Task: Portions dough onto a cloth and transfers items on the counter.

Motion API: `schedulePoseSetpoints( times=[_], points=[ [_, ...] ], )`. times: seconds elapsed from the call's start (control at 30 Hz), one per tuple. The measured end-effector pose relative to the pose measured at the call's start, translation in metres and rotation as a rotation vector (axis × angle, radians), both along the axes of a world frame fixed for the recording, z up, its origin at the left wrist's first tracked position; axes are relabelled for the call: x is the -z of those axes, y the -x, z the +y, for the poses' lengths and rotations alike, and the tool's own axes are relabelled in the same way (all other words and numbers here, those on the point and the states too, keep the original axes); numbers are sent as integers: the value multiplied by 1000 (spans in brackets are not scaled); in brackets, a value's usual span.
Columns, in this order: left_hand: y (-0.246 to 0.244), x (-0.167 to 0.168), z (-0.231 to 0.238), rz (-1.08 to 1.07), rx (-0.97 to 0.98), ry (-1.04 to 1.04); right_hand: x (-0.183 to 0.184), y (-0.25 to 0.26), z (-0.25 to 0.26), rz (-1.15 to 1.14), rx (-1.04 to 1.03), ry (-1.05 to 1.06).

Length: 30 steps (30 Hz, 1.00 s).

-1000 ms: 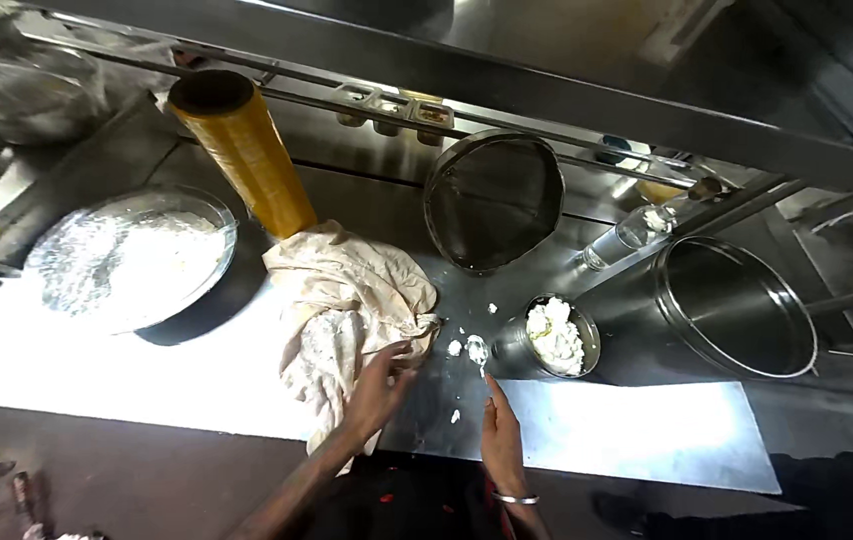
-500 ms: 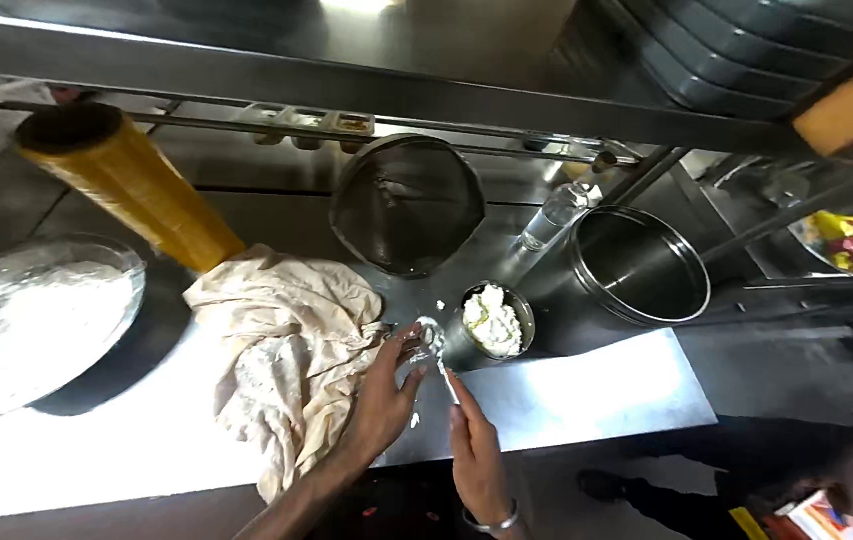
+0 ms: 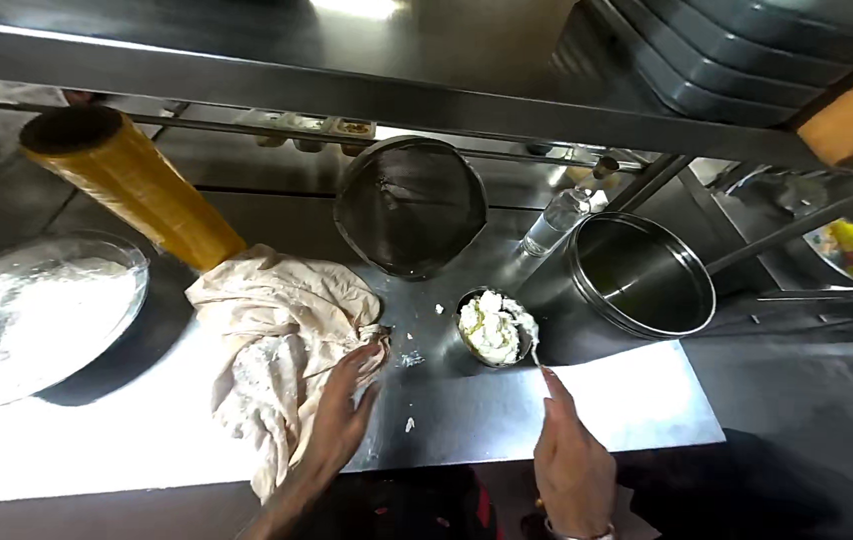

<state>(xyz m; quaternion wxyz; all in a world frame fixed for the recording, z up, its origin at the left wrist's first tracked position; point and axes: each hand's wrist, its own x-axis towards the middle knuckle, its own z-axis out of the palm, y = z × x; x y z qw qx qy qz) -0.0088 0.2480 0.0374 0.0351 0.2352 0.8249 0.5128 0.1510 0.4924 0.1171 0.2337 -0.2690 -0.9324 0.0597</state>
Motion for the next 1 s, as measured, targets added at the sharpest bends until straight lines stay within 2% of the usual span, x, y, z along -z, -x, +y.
schedulePoseSetpoints(
  times=[0.17, 0.27, 0.33, 0.43, 0.53, 0.6, 0.77, 0.87, 0.93, 1.0],
  points=[
    [-18, 24, -82, -31, -378, 5, -60, 5, 24, -97, -72, 19],
    [-18, 32, -119, -17, -603, -13, -66, 27, 40, -162, -197, 24],
    [-12, 34, -140, -64, -745, -51, -69, 49, 43, -300, -267, 15],
    [8, 36, -168, -198, -855, -135, -64, 93, 42, -547, -254, 46],
    [39, 41, -188, -338, -826, -180, -40, 125, 46, -613, -210, 46],
    [67, 42, -193, -376, -756, -194, -38, 133, 46, -693, -196, 38],
    [159, 43, -187, -308, -569, -80, -39, 131, 34, -752, -152, 3],
    [201, 39, -171, -276, -462, 39, -29, 125, 33, -611, -167, 40],
    [204, 32, -157, -344, -342, 111, -27, 116, 32, -488, -144, 42],
    [202, 33, -150, -366, -254, 186, -40, 100, 33, -351, -113, -4]
  ],
)
